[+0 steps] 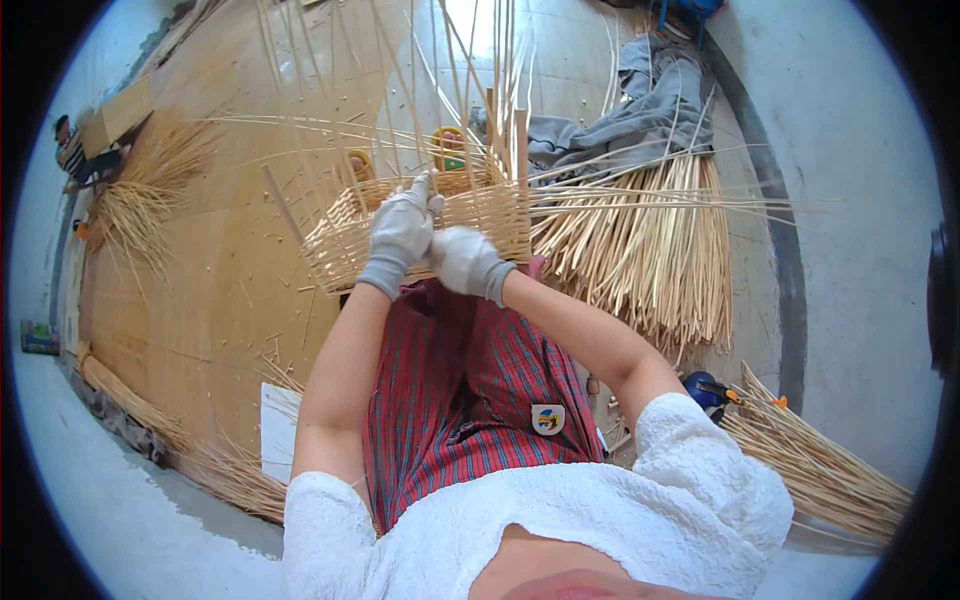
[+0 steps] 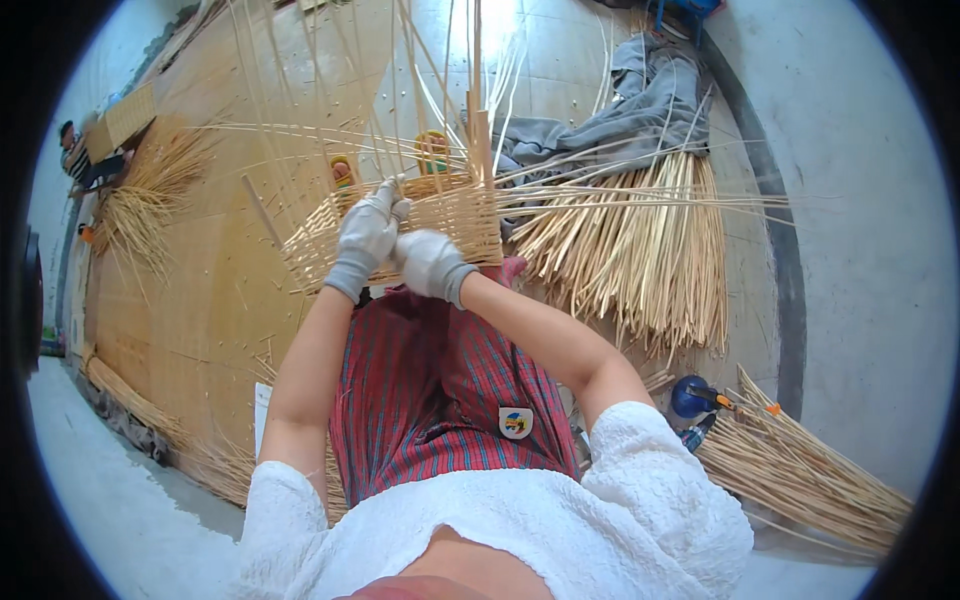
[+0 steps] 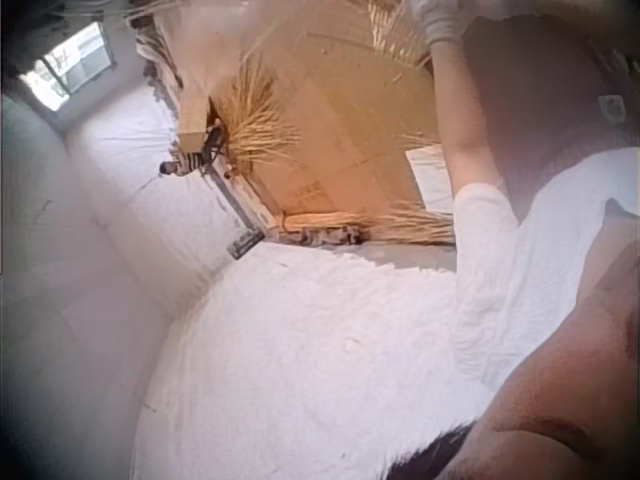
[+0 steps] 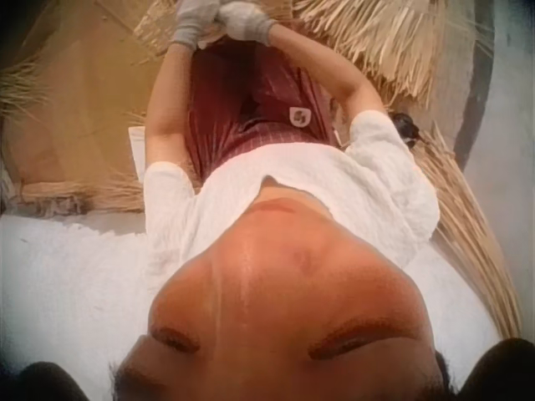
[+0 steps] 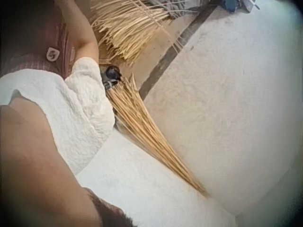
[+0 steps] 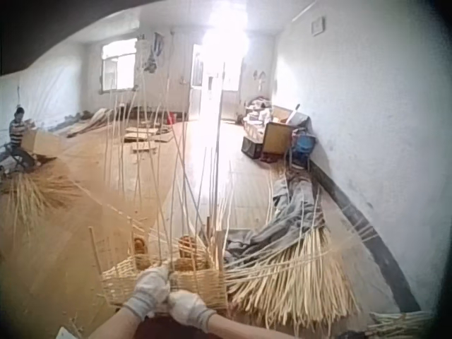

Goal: The person sits on the floor and weaves a rectangular basket using thin wooden strips. They interlace the strips through a vertical frame, occasionally using a measuring tape to check dimensions and a hammer to tighten the weave.

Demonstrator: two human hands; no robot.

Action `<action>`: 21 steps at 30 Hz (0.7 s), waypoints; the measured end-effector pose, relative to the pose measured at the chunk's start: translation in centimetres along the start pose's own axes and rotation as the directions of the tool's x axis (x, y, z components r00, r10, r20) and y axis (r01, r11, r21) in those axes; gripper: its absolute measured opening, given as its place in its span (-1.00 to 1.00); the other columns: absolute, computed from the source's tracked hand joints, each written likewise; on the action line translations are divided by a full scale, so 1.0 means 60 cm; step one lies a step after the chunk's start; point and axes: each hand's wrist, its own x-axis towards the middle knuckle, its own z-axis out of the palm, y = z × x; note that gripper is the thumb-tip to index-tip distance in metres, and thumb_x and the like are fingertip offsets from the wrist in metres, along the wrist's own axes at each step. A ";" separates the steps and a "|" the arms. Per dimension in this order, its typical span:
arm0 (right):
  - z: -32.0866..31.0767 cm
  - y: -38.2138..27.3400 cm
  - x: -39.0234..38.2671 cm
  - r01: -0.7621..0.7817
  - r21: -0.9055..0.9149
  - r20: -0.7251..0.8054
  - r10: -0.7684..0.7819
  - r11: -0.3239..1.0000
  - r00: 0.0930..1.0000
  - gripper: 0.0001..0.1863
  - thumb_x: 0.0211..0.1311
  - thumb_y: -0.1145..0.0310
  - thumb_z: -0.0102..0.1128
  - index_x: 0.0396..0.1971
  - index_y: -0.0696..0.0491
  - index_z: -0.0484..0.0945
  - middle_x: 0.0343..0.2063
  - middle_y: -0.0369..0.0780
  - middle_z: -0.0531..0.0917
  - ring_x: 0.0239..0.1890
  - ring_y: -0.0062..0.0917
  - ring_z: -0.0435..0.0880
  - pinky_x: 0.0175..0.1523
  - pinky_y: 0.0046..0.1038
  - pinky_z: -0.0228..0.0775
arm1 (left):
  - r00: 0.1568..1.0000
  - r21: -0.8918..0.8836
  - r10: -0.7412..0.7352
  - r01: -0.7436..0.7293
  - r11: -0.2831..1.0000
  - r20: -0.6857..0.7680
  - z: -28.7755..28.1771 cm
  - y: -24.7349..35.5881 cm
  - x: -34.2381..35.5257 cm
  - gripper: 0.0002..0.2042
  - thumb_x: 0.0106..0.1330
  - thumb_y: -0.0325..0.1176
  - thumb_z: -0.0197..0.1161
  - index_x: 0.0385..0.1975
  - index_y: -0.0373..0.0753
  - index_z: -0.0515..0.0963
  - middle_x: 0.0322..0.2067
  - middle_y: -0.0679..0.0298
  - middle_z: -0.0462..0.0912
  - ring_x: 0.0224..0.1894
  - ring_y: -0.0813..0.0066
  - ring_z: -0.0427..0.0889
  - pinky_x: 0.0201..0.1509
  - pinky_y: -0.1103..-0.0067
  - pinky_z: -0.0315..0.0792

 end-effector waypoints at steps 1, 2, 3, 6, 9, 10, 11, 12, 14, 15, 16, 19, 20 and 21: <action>0.003 -0.007 -0.011 0.157 0.003 0.184 -0.155 0.988 0.971 -0.81 0.26 0.22 0.19 -0.27 0.01 0.62 -0.35 -0.03 0.72 -0.25 -0.03 0.70 -0.11 -0.09 0.53 | 0.999 0.085 -0.030 0.026 0.996 0.044 0.006 -0.001 0.002 -0.55 0.48 -0.14 0.12 0.31 -0.13 0.41 -0.10 -0.02 0.71 -0.04 -0.09 0.67 0.04 0.17 0.51; -0.029 -0.048 -0.032 0.094 0.085 0.206 -0.110 0.992 0.972 -0.79 0.27 0.16 0.19 -0.22 -0.06 0.65 -0.32 -0.06 0.73 -0.22 -0.06 0.70 -0.10 -0.10 0.53 | 0.994 0.038 -0.060 0.057 0.998 0.089 -0.010 0.014 0.003 -0.58 0.48 -0.10 0.11 0.24 -0.15 0.46 -0.14 -0.07 0.70 -0.05 -0.11 0.66 0.03 0.13 0.50; -0.044 -0.043 -0.036 0.045 0.070 0.146 -0.054 0.997 0.988 -0.76 0.26 0.16 0.20 -0.20 -0.03 0.65 -0.30 -0.06 0.73 -0.20 -0.08 0.71 -0.08 -0.11 0.54 | 0.988 0.070 -0.100 0.093 0.993 0.114 -0.011 0.021 0.005 -0.60 0.49 -0.10 0.11 0.21 -0.16 0.47 -0.14 -0.07 0.70 -0.04 -0.11 0.66 0.03 0.13 0.49; -0.116 0.011 -0.045 -0.137 0.141 -0.186 0.163 0.980 0.969 -0.65 0.20 0.16 0.29 -0.10 0.05 0.64 -0.21 -0.04 0.74 -0.11 -0.12 0.73 0.00 -0.13 0.56 | 0.970 0.120 -0.190 0.173 0.978 0.154 -0.009 0.037 0.006 -0.62 0.50 -0.06 0.08 0.12 -0.18 0.49 -0.16 -0.10 0.70 -0.03 -0.12 0.66 0.04 0.11 0.48; -0.137 0.101 -0.012 -0.179 0.094 -0.492 0.202 0.979 0.847 -0.46 0.07 0.19 0.47 0.07 0.04 0.60 -0.06 -0.01 0.71 -0.04 -0.15 0.72 0.09 -0.19 0.57 | 0.966 0.116 -0.193 0.175 0.978 0.173 0.001 0.044 0.020 -0.60 0.51 0.00 0.03 0.07 -0.19 0.51 -0.14 -0.10 0.70 -0.03 -0.12 0.66 0.04 0.09 0.48; -0.136 0.096 -0.006 -0.225 0.018 -0.353 0.217 0.974 0.910 -0.43 0.06 0.20 0.48 0.10 0.04 0.59 -0.04 -0.01 0.71 -0.03 -0.16 0.72 0.09 -0.23 0.57 | 0.963 0.147 -0.211 0.188 0.971 0.170 0.005 0.040 0.023 -0.59 0.51 0.02 0.02 0.06 -0.18 0.52 -0.13 -0.09 0.70 -0.02 -0.11 0.66 0.04 0.09 0.49; -0.133 0.091 -0.001 -0.255 -0.065 -0.205 0.238 0.965 0.949 -0.40 0.04 0.21 0.48 0.13 0.03 0.59 -0.03 -0.01 0.70 -0.02 -0.17 0.72 0.09 -0.26 0.58 | 0.959 0.177 -0.229 0.200 0.964 0.166 0.008 0.034 0.024 -0.58 0.50 0.05 0.01 0.06 -0.16 0.53 -0.11 -0.09 0.70 -0.01 -0.10 0.67 0.04 0.08 0.50; -0.130 0.086 0.003 -0.269 -0.154 -0.055 0.264 0.951 0.963 -0.38 0.02 0.22 0.49 0.15 0.02 0.58 -0.01 -0.01 0.70 -0.01 -0.18 0.72 0.10 -0.29 0.59 | 0.955 0.184 -0.255 0.227 0.956 0.149 0.010 0.027 0.022 -0.58 0.51 0.04 -0.03 0.03 -0.17 0.54 -0.08 -0.07 0.70 0.01 -0.08 0.66 0.06 0.10 0.50; -0.123 0.103 0.000 -0.327 0.166 -0.010 0.333 0.930 0.943 -0.38 0.02 0.25 0.49 0.15 0.03 0.58 -0.02 -0.02 0.71 -0.01 -0.21 0.73 0.09 -0.33 0.59 | 0.952 0.170 -0.233 0.201 0.965 0.197 0.002 0.027 0.033 -0.58 0.51 0.04 -0.04 0.03 -0.16 0.54 -0.07 -0.06 0.70 0.03 -0.07 0.65 0.08 0.11 0.49; -0.113 0.109 -0.010 -0.354 0.319 0.024 0.366 0.879 0.930 -0.39 0.02 0.26 0.49 0.15 0.03 0.58 -0.03 -0.02 0.71 -0.01 -0.22 0.73 0.09 -0.35 0.59 | 0.949 0.160 -0.224 0.191 0.968 0.223 0.000 0.024 0.034 -0.58 0.51 0.04 -0.05 0.03 -0.16 0.54 -0.06 -0.05 0.69 0.04 -0.06 0.64 0.10 0.12 0.49; -0.097 0.119 -0.011 -0.252 0.302 -0.099 0.294 0.919 0.951 -0.40 0.02 0.30 0.47 0.14 0.02 0.58 -0.04 -0.03 0.71 -0.02 -0.25 0.73 0.08 -0.34 0.60 | 0.971 0.130 -0.152 0.129 0.983 0.184 0.008 0.006 0.041 -0.59 0.52 0.03 -0.05 0.04 -0.15 0.54 -0.06 -0.06 0.69 0.05 -0.06 0.64 0.11 0.12 0.48; -0.118 0.105 -0.013 -0.369 0.411 0.054 0.382 0.834 0.923 -0.42 0.03 0.33 0.45 0.13 0.00 0.59 -0.05 -0.03 0.71 -0.03 -0.23 0.73 0.07 -0.33 0.60 | 0.952 0.157 -0.191 0.156 0.975 0.240 -0.001 0.021 0.050 -0.58 0.52 0.03 -0.06 0.06 -0.14 0.54 -0.07 -0.05 0.70 0.03 -0.07 0.65 0.09 0.12 0.49; -0.116 0.112 -0.011 -0.267 0.259 -0.054 0.290 0.928 0.955 -0.45 0.06 0.31 0.43 0.13 -0.02 0.60 -0.07 -0.04 0.72 -0.03 -0.23 0.73 0.08 -0.30 0.58 | 0.956 0.106 -0.173 0.152 0.983 0.236 0.001 0.012 0.043 -0.55 0.52 0.06 -0.06 0.13 -0.12 0.51 -0.08 -0.04 0.71 -0.01 -0.10 0.66 0.08 0.12 0.49; -0.117 0.117 -0.015 -0.185 0.076 -0.158 0.195 0.980 0.968 -0.48 0.09 0.30 0.41 0.12 -0.03 0.60 -0.10 -0.05 0.73 -0.03 -0.23 0.72 0.10 -0.28 0.57 | 0.962 0.127 -0.202 0.180 0.975 0.186 0.006 0.019 0.038 -0.55 0.52 0.05 -0.04 0.16 -0.12 0.50 -0.09 -0.02 0.71 -0.03 -0.11 0.67 0.08 0.11 0.49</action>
